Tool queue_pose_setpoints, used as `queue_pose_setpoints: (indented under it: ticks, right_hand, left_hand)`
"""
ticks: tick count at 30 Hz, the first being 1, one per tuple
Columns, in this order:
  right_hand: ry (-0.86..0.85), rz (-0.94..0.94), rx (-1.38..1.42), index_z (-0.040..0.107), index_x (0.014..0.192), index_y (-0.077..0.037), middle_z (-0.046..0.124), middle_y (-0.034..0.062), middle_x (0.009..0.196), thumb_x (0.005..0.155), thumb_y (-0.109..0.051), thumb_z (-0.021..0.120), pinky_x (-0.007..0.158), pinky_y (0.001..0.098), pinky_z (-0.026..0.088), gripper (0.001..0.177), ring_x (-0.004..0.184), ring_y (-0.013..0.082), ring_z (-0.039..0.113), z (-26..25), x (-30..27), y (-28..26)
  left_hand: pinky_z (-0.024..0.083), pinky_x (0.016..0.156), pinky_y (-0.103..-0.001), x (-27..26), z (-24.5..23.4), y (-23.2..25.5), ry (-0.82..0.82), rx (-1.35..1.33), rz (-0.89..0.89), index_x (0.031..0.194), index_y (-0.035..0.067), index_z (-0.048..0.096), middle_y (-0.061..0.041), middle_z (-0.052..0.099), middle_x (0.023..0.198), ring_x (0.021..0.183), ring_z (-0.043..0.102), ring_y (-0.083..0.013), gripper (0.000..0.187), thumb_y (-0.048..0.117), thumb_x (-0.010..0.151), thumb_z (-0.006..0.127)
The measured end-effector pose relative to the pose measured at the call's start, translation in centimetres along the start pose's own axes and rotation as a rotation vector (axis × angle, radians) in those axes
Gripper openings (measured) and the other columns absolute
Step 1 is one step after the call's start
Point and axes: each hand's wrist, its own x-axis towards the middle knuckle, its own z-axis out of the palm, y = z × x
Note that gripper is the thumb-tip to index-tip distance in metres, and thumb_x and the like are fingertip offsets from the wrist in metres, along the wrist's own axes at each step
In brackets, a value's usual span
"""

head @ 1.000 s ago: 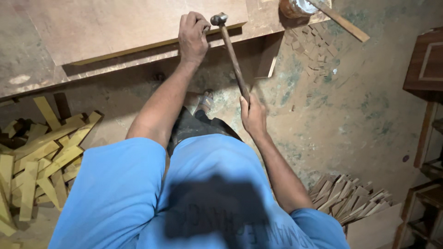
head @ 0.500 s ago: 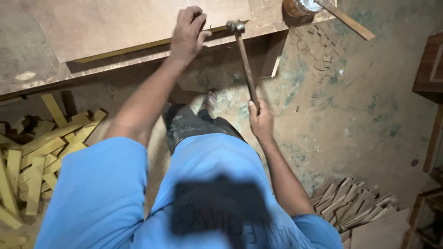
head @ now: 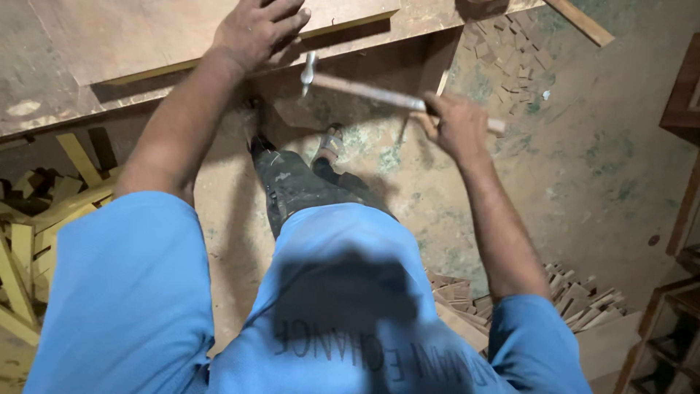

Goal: The person applies adhesive to a wooden strip and then attaches and hammers it onto the edge of a plywood board on a workbench.

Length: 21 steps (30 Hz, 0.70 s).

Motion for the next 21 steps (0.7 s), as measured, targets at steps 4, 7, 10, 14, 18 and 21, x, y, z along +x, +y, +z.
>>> queue_pose_setpoints:
  ticks: [4,7,10,14,18,21]
  right_hand:
    - [0.026,-0.037,0.056,0.077,0.113,-0.016,0.074,0.0057,0.091,0.093,-0.046,0.082,0.064,0.0385,0.053,0.036,0.08,0.0255,0.071,-1.7,2.1,0.9]
    - [0.012,-0.048,-0.011,0.078,0.114,-0.016,0.074,0.0055,0.09,0.094,-0.045,0.081,0.063,0.0378,0.054,0.035,0.077,0.025,0.071,-2.2,2.2,1.4]
    - [-0.025,-0.051,-0.03,0.078,0.113,-0.016,0.074,0.0058,0.089,0.094,-0.048,0.081,0.061,0.0375,0.054,0.037,0.075,0.0242,0.071,-1.9,1.8,1.6]
    - [-0.048,0.03,-0.034,0.079,0.116,-0.015,0.074,0.0066,0.087,0.094,-0.05,0.078,0.055,0.0376,0.052,0.041,0.07,0.0227,0.07,-0.7,1.3,1.3]
    - [0.031,0.031,0.088,0.077,0.116,-0.015,0.074,0.0076,0.092,0.098,-0.049,0.076,0.062,0.038,0.053,0.039,0.076,0.0243,0.071,0.2,-0.1,0.3]
    - [0.05,0.043,0.058,0.078,0.114,-0.016,0.073,0.0087,0.09,0.095,-0.049,0.077,0.062,0.0396,0.053,0.038,0.077,0.0272,0.07,0.3,-1.0,-0.5]
  left_hand:
    - [0.044,0.116,-0.039,0.1,0.2,0.5,0.034,0.077,-0.011,0.14,0.017,0.064,-0.001,0.058,0.148,0.134,0.051,-0.027,0.042,0.034,0.103,0.074]
    - [0.042,0.117,-0.042,0.2,0.4,0.6,0.004,0.068,-0.027,0.143,0.017,0.064,0.0,0.057,0.147,0.135,0.05,-0.0288,0.048,0.031,0.098,0.075]
    - [0.041,0.12,-0.042,0.2,0.5,0.6,0.016,0.093,-0.013,0.143,0.017,0.064,0.0,0.056,0.149,0.139,0.048,-0.028,0.049,0.031,0.097,0.076]
    - [0.039,0.121,-0.042,0.4,0.2,0.7,0.01,0.118,-0.021,0.142,0.017,0.064,0.0,0.056,0.15,0.14,0.047,-0.0284,0.051,0.035,0.096,0.077]
    - [0.038,0.126,-0.04,0.6,-0.2,0.9,-0.002,0.093,-0.02,0.142,0.015,0.064,-0.001,0.056,0.151,0.143,0.047,-0.0274,0.051,0.031,0.095,0.078]
    - [0.039,0.124,-0.041,0.7,-0.6,1.1,0.033,0.139,0.003,0.139,0.015,0.066,-0.001,0.058,0.148,0.141,0.048,-0.0267,0.048,0.032,0.096,0.077]
